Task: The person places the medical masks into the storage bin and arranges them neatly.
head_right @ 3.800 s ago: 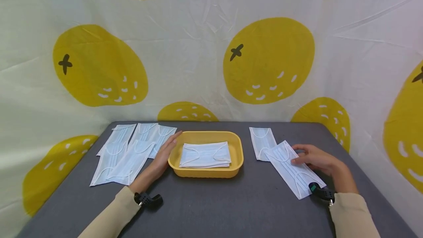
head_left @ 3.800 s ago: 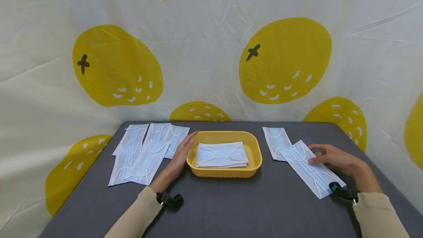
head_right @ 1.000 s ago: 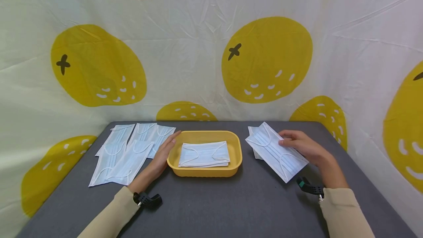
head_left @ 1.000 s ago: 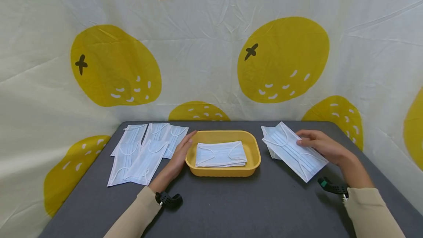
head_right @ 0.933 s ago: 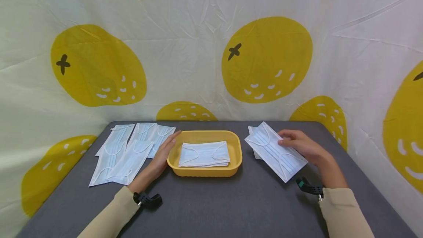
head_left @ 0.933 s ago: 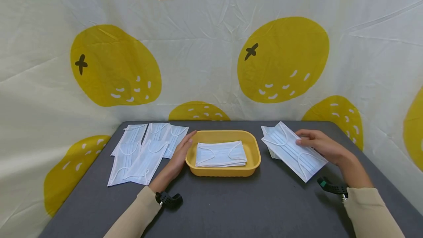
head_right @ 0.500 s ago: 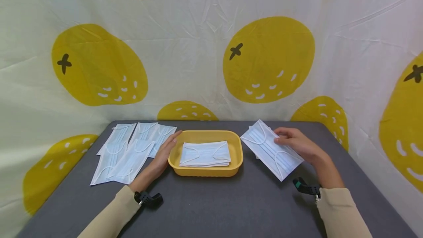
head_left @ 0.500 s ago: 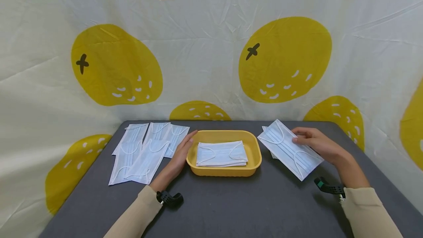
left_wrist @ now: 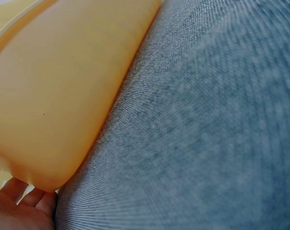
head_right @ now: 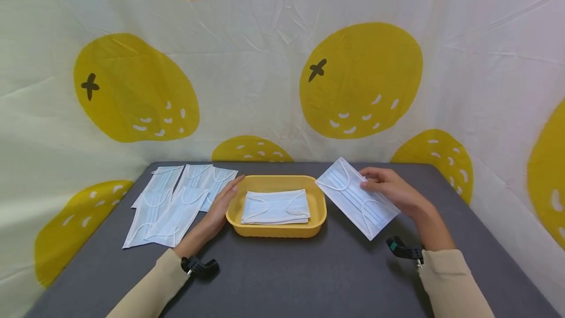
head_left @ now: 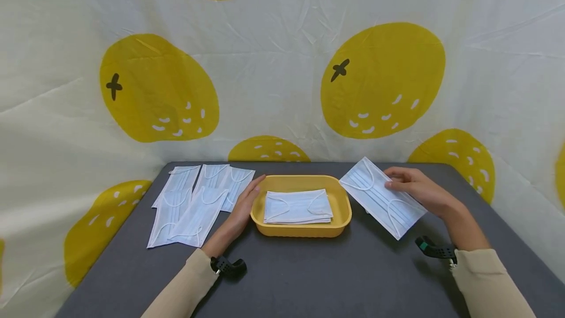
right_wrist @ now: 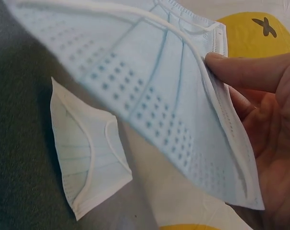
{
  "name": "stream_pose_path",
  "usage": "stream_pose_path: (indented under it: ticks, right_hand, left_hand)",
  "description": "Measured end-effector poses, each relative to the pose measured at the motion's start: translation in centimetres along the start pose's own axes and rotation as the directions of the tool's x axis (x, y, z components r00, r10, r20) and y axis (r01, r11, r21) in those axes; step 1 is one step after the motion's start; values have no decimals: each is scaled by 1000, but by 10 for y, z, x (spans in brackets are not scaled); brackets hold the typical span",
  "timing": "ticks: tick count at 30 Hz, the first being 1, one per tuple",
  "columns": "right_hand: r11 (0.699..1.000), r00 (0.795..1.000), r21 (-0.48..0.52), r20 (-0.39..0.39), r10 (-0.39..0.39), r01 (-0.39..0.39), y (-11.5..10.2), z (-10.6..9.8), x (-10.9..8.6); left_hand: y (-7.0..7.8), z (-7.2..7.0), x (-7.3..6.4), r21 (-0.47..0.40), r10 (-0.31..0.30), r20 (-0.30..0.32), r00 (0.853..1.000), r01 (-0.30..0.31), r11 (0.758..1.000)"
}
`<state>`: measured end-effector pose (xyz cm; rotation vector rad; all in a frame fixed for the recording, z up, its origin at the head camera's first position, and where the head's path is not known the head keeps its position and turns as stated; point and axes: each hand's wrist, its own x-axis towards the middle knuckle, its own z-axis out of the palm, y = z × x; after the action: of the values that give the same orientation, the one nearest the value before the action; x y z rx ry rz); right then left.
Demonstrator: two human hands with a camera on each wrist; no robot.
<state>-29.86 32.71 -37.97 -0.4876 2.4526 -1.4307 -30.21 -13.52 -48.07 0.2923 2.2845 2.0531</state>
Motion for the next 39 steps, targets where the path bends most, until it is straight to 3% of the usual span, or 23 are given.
stream_pose_path:
  ticks: [16,23,32,39]
  right_hand:
    - [998,998,-16,3,-61,61,-49,14,34]
    - [986,994,-125,10,-109,109,-68,19,51]
    - [961,984,-225,114,-140,162,-90,30,76]
    - [955,961,-203,218,-169,214,-100,44,97]
  left_hand:
    - [-6,0,0,4,17,2,1000,-17,1000]
    - [-4,0,0,11,29,2,1000,-29,1000]
    - [-3,-1,0,7,22,11,1000,-23,1000]
    - [-2,0,1,11,20,4,1000,-20,1000]
